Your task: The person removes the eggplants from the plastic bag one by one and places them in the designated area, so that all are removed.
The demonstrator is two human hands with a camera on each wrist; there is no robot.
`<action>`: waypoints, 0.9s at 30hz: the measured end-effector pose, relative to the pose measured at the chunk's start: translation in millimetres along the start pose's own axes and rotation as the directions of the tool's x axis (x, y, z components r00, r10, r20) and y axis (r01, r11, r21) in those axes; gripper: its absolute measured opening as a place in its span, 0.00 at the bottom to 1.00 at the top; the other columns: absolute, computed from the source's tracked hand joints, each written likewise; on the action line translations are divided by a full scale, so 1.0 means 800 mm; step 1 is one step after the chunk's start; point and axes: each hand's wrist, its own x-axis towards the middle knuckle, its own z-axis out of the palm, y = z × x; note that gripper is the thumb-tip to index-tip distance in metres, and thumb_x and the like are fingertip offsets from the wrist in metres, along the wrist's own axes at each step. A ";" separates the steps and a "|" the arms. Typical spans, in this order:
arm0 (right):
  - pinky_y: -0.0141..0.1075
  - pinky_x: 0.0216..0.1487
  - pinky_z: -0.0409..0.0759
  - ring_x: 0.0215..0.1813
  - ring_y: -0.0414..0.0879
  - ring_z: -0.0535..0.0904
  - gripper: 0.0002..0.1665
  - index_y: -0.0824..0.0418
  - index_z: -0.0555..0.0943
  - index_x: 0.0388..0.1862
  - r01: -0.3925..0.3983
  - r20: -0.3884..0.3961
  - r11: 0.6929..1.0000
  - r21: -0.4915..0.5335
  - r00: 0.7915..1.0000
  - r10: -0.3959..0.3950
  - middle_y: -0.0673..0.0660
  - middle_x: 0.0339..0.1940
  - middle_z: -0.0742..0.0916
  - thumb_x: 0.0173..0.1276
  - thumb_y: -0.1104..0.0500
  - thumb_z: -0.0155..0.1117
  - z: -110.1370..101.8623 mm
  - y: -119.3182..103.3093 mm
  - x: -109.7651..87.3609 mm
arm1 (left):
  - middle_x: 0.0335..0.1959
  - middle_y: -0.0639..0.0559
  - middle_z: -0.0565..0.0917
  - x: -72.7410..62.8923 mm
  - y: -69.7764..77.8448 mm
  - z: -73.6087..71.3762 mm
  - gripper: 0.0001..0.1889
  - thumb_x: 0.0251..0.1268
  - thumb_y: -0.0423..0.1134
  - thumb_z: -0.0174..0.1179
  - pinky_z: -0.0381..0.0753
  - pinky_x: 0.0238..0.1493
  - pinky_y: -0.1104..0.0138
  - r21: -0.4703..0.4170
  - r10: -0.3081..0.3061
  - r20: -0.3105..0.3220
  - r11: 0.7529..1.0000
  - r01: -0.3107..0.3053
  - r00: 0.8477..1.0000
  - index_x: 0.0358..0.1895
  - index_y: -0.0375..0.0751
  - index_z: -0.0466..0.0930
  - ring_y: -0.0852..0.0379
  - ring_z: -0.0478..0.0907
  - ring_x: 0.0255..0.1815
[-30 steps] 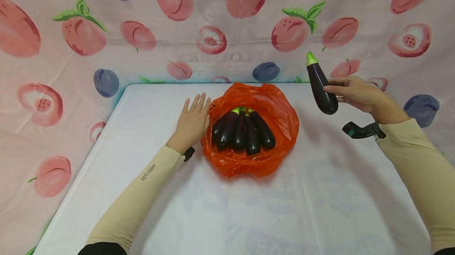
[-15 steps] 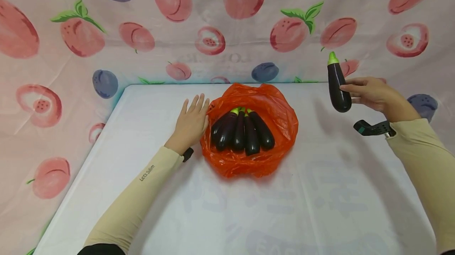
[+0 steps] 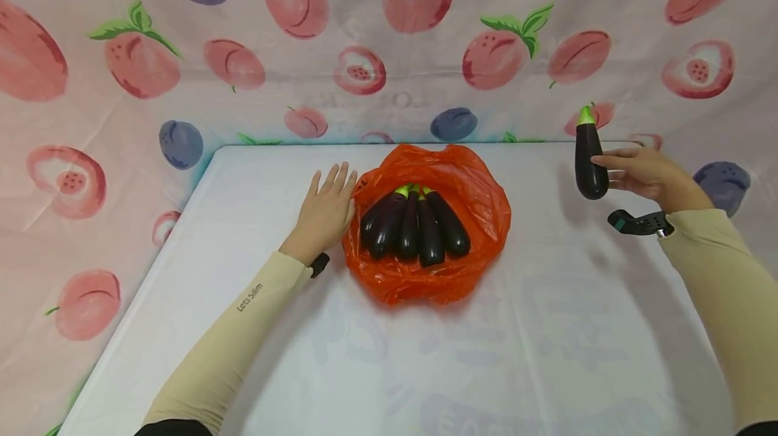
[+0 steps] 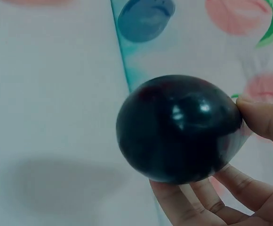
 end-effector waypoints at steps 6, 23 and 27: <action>0.23 0.39 0.78 0.34 0.27 0.76 0.43 0.71 0.50 0.72 -0.042 -0.014 0.995 -0.096 0.999 0.041 0.30 0.28 0.77 0.70 0.49 0.53 -0.004 0.014 0.007 | 0.76 0.40 0.52 -0.002 0.000 -0.002 0.29 0.74 0.44 0.38 0.41 0.76 0.49 0.010 -0.023 0.025 1.000 0.022 0.999 0.73 0.37 0.51 0.45 0.47 0.77; 0.26 0.37 0.80 0.33 0.30 0.77 0.16 0.59 0.79 0.50 -0.101 -0.018 0.995 0.027 0.995 0.102 0.35 0.29 0.77 0.68 0.52 0.57 -0.015 0.041 0.017 | 0.75 0.39 0.52 -0.005 0.006 -0.001 0.29 0.74 0.45 0.37 0.44 0.76 0.49 -0.033 -0.071 0.030 0.997 0.072 0.997 0.73 0.35 0.51 0.44 0.49 0.77; 0.24 0.37 0.79 0.33 0.27 0.75 0.51 0.74 0.40 0.73 -0.133 -0.042 0.989 -0.060 0.990 0.131 0.32 0.29 0.75 0.68 0.48 0.55 -0.010 0.047 0.022 | 0.75 0.39 0.53 -0.006 0.004 -0.002 0.29 0.74 0.45 0.37 0.44 0.75 0.49 -0.029 -0.067 0.027 0.997 0.068 0.997 0.73 0.35 0.51 0.43 0.50 0.76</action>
